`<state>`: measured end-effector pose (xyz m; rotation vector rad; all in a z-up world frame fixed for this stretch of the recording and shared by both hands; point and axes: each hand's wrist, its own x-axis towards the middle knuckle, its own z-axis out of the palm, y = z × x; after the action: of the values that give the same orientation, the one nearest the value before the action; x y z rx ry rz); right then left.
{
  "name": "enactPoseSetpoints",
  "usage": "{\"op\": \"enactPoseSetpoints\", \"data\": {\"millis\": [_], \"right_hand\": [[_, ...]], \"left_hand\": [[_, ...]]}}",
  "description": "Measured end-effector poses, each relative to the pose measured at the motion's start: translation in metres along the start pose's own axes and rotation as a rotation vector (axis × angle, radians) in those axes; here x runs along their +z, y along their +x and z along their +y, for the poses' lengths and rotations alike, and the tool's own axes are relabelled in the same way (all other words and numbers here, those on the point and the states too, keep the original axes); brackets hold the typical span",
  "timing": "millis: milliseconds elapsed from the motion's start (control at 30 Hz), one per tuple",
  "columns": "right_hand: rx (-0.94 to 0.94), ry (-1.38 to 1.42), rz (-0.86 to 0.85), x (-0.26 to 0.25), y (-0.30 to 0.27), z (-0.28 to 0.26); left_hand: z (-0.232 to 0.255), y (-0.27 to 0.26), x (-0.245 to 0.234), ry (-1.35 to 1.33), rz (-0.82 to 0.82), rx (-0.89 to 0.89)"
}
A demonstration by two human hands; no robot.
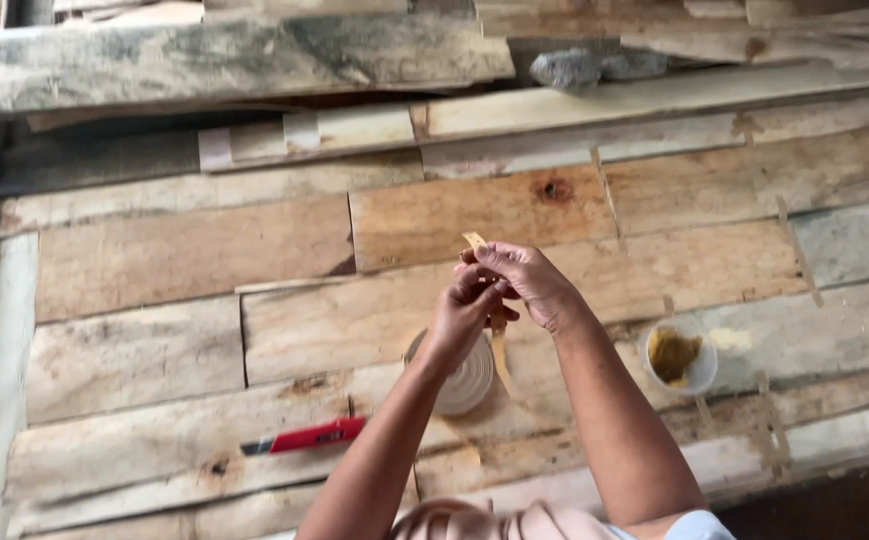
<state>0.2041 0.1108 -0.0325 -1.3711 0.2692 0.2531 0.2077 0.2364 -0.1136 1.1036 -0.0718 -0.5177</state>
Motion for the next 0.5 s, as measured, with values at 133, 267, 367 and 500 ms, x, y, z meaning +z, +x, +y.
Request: {"op": "enactPoseSetpoints", "data": {"millis": [133,267,367,500], "right_hand": [[-0.066,0.041,0.077,-0.014,0.052,-0.022],[-0.155,0.067,0.151,-0.035,0.125,-0.028],[-0.182,-0.033,0.136,-0.049,0.179,-0.024],[-0.149,-0.324,0.112,-0.053,0.247,0.004]], "left_hand": [[0.003,0.054,0.002,0.032,0.013,0.028],[0.018,0.109,-0.025,0.315,0.148,0.070],[0.003,0.170,-0.088,0.832,0.394,0.288],[-0.022,0.234,-0.153,1.457,0.745,0.606]]}}
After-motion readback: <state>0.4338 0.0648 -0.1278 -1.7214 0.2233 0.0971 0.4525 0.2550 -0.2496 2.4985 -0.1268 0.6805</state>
